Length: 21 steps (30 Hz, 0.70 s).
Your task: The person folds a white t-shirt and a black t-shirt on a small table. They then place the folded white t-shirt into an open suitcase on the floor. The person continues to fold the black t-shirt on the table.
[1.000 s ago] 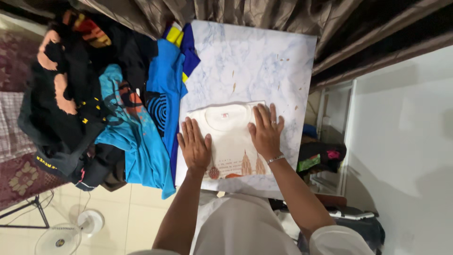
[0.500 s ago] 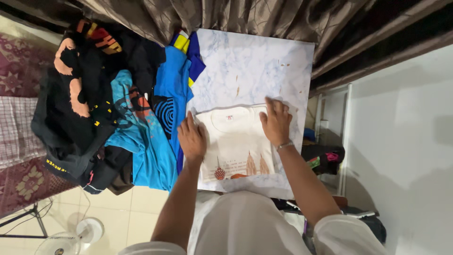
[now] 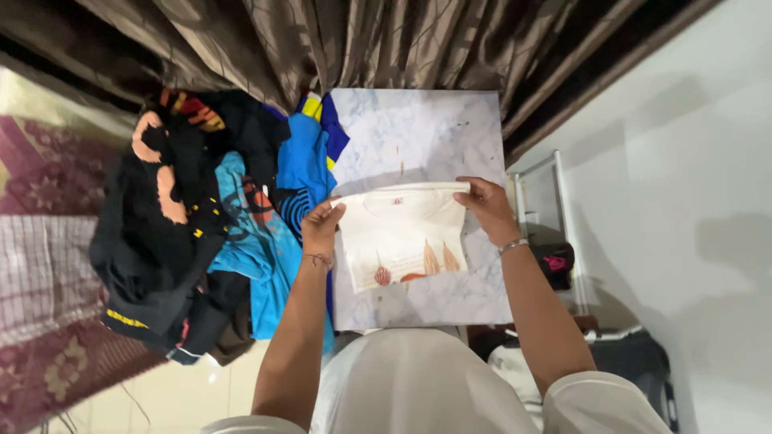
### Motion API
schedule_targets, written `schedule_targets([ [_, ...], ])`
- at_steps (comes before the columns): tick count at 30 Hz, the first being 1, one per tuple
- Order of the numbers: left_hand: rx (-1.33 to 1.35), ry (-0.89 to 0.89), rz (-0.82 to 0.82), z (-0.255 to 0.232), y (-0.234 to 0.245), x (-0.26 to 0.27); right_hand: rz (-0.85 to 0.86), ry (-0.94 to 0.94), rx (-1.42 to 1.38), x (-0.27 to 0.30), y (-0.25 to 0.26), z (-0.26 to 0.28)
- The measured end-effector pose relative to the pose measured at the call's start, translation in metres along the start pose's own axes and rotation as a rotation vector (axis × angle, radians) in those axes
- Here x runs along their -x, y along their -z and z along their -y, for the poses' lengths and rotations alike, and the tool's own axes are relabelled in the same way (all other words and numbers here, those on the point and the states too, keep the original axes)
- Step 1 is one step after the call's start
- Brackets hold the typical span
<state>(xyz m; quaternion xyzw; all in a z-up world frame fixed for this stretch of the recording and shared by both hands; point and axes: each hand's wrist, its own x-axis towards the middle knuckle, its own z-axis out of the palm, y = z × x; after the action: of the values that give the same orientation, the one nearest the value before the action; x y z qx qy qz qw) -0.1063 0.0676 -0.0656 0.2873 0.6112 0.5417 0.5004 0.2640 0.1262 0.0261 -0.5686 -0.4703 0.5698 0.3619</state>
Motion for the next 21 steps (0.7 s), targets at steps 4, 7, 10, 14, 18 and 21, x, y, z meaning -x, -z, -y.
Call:
schedule_targets([
  [4,0.199,0.018,0.170,-0.055,0.000,0.012,-0.074,0.049,-0.184,0.042,-0.013,0.031],
  [7,0.158,-0.085,0.275,-0.098,0.000,0.015,-0.128,0.134,-0.246,0.071,-0.024,0.049],
  [10,0.146,-0.112,0.346,-0.134,0.002,0.022,-0.243,0.162,-0.248,0.098,-0.035,0.061],
  [14,0.142,-0.074,0.434,-0.173,-0.006,0.036,-0.371,0.216,-0.279,0.141,-0.043,0.067],
  [18,0.130,-0.042,0.533,-0.185,-0.022,0.049,-0.476,0.209,-0.254,0.184,-0.041,0.062],
  [21,0.095,-0.034,0.585,-0.186,-0.035,0.060,-0.550,0.211,-0.210,0.211,-0.035,0.052],
])
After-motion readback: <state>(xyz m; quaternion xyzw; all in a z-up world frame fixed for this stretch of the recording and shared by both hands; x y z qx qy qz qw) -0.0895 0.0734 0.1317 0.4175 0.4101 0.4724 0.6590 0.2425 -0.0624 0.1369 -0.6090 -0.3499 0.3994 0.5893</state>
